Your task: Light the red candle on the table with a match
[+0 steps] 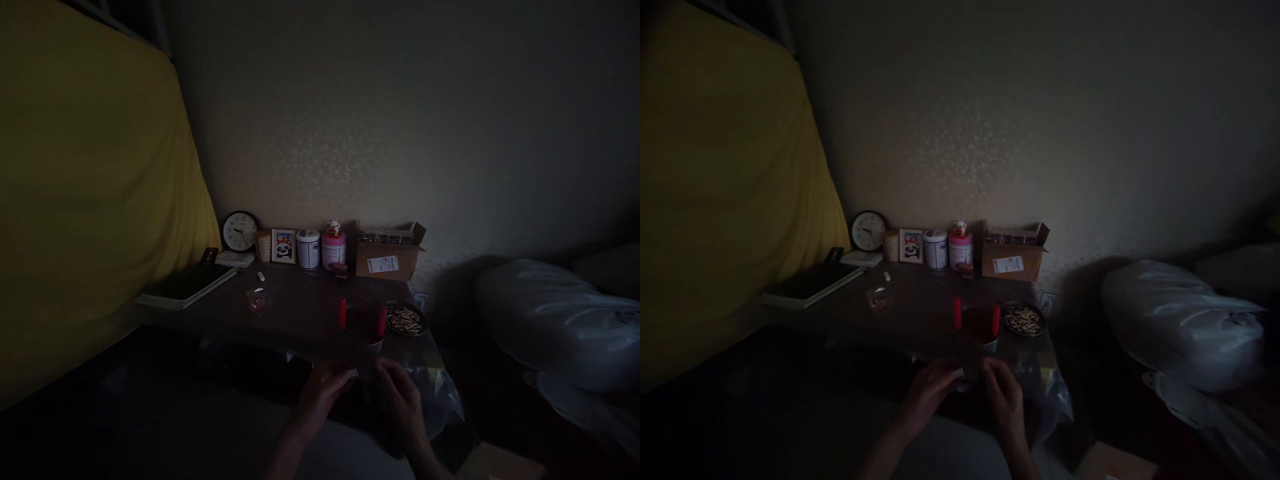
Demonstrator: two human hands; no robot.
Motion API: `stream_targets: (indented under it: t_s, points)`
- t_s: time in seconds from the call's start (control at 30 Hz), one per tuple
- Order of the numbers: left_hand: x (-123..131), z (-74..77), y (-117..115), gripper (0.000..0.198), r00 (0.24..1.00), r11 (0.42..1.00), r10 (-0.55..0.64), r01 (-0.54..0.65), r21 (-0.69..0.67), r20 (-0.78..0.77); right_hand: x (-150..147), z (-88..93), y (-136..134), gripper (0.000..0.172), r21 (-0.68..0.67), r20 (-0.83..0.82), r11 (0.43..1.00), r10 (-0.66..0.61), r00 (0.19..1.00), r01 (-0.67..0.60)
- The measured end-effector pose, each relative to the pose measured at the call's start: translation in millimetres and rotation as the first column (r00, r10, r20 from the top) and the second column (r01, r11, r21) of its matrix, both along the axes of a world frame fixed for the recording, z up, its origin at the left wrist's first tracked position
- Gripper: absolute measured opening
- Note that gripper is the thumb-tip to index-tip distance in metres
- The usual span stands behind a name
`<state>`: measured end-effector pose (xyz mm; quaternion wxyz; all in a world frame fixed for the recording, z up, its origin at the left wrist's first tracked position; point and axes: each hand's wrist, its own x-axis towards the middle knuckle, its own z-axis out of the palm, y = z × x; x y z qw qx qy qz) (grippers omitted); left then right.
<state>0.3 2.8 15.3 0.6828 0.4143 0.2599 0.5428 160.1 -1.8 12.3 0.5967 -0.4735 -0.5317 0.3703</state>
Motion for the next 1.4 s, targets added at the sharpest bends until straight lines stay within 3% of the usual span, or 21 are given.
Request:
stream_targets:
  t_s: [0.3,0.6,0.8,1.0,1.17,1.27,1.4]
  points:
    - [-1,-5.9,3,0.027,1.000,1.000,0.009,-0.009,-0.019,-0.008,-2,11.5,-3,0.029,-0.011,-0.031,0.999,-0.034,0.999,0.034]
    - [-3,-2.5,1,0.027,0.999,0.999,0.013,-0.014,-0.028,-0.042,0,3.6,2,0.027,-0.026,-0.040,0.996,-0.084,0.996,0.083]
    - [-2,-3.0,0,0.025,0.998,0.999,0.027,-0.029,-0.040,-0.065,-1,9.8,0,0.024,-0.020,-0.113,0.994,-0.107,0.988,0.106]
    - [2,-0.1,0,0.027,0.995,0.997,0.059,-0.063,-0.041,-0.079,-6,8.4,-6,0.021,0.117,0.130,0.987,-0.128,0.983,0.113]
    - [5,-9.3,6,0.024,0.988,0.993,0.115,-0.117,-0.015,-0.101,-6,-0.7,-7,0.019,0.309,0.461,0.951,-0.151,0.874,0.001]
    - [6,-10.6,7,0.025,0.985,0.991,0.131,-0.133,-0.015,-0.110,-5,-4.7,-4,0.020,0.369,0.530,0.929,-0.188,0.827,-0.025]
    - [7,-0.5,2,0.026,0.996,0.997,0.077,-0.077,0.007,-0.051,-5,-5.1,-1,0.020,0.367,0.549,0.929,-0.182,0.816,-0.040]
